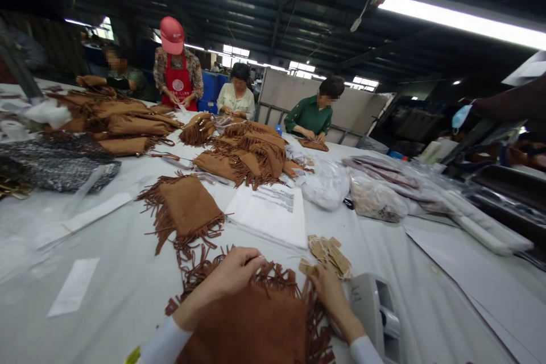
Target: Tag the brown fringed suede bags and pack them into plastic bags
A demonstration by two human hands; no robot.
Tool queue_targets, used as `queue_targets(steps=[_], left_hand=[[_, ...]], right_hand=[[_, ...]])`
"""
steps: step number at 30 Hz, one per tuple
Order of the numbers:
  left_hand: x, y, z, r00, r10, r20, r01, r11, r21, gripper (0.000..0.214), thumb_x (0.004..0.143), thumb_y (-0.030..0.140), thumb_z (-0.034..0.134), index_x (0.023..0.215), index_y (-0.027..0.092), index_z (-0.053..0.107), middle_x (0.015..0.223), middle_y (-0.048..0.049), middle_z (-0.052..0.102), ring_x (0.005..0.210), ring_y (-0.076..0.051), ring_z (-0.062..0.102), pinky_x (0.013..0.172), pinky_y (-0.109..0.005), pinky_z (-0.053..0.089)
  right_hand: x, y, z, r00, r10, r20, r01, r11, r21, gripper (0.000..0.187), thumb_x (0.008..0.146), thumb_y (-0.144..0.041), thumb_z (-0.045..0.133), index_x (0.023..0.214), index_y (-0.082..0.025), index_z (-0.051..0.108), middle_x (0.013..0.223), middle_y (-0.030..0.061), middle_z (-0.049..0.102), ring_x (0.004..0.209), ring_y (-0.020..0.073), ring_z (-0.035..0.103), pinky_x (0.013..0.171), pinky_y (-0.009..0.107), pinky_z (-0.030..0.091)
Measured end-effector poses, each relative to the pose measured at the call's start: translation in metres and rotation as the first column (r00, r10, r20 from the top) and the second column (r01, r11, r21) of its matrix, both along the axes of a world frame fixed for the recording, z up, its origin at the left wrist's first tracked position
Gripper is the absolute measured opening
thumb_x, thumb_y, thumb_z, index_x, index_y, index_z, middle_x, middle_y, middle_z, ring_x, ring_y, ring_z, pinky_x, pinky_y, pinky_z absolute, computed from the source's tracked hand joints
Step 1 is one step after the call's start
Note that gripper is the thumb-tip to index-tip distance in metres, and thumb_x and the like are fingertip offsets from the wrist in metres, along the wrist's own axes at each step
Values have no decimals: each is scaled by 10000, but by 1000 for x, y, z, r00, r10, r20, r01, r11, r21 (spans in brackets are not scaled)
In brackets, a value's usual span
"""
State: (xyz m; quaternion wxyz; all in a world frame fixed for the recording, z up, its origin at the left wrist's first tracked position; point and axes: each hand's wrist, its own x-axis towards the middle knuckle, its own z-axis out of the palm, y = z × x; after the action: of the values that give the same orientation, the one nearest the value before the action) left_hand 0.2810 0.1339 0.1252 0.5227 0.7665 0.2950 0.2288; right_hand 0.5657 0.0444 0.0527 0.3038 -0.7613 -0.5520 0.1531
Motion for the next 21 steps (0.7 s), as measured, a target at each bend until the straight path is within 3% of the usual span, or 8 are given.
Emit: queue_targets(steps=[3,5,7,9,12,16,18,21], left_hand=[[-12,-14,-1,998,-59,-5,58,991,-124,318,876,385,397,785,161,604,544,42,525,537,-125,513,555,-220,389],[-18,-24,0,996,-86,-17,83,987,-136,319,879,378,398,761,164,603,551,35,532,544,-127,519,552,-220,389],[-26,-34,-2,997,-70,-12,68,989,-130,323,875,366,412,678,169,575,553,31,527,544,-122,514,548,-219,379],[-37,-44,-8,1000,-10,-8,9,986,-167,314,863,353,428,647,169,563,548,33,519,517,-115,500,522,-218,366],[-59,-60,-24,994,79,-71,-96,955,-280,296,835,332,443,641,160,587,514,34,513,454,-108,477,466,-217,339],[-95,-86,-50,982,156,-108,-185,905,-383,245,788,299,500,668,149,652,534,27,556,467,-102,459,471,-217,324],[-116,-97,-61,950,281,-138,-311,891,-330,235,798,309,517,695,159,666,595,14,595,543,-120,497,524,-228,355],[-151,-104,-77,795,561,-231,-587,808,-57,253,848,330,483,760,179,665,760,-32,645,746,-182,567,694,-286,420]], right_hand=[[-28,4,21,999,45,-5,-44,997,63,276,831,-390,512,931,-194,677,1073,130,656,1070,283,565,998,460,377],[-67,1,41,981,180,-69,-171,978,122,328,880,-410,479,1089,-217,642,1191,100,626,1148,246,533,1033,409,365],[-111,-5,59,903,395,-169,-377,917,133,320,900,-394,483,1146,-242,619,1168,79,641,1111,223,558,982,361,415],[-147,-13,67,842,504,-193,-489,864,123,273,912,-381,484,1075,-242,653,1000,65,681,925,193,619,835,298,476],[-177,-26,60,827,556,-80,-549,830,93,300,941,-362,431,930,-230,700,746,41,628,687,153,595,636,244,450],[-194,-39,38,752,658,36,-659,752,33,349,947,-335,402,837,-228,716,659,36,569,603,143,565,549,231,395],[-202,-41,33,752,659,-9,-659,752,7,335,930,-351,437,786,-220,710,636,32,576,582,142,561,540,230,385],[-218,-39,34,818,549,-173,-560,828,-20,347,890,-422,495,710,-210,703,594,23,595,544,143,542,515,230,373]])
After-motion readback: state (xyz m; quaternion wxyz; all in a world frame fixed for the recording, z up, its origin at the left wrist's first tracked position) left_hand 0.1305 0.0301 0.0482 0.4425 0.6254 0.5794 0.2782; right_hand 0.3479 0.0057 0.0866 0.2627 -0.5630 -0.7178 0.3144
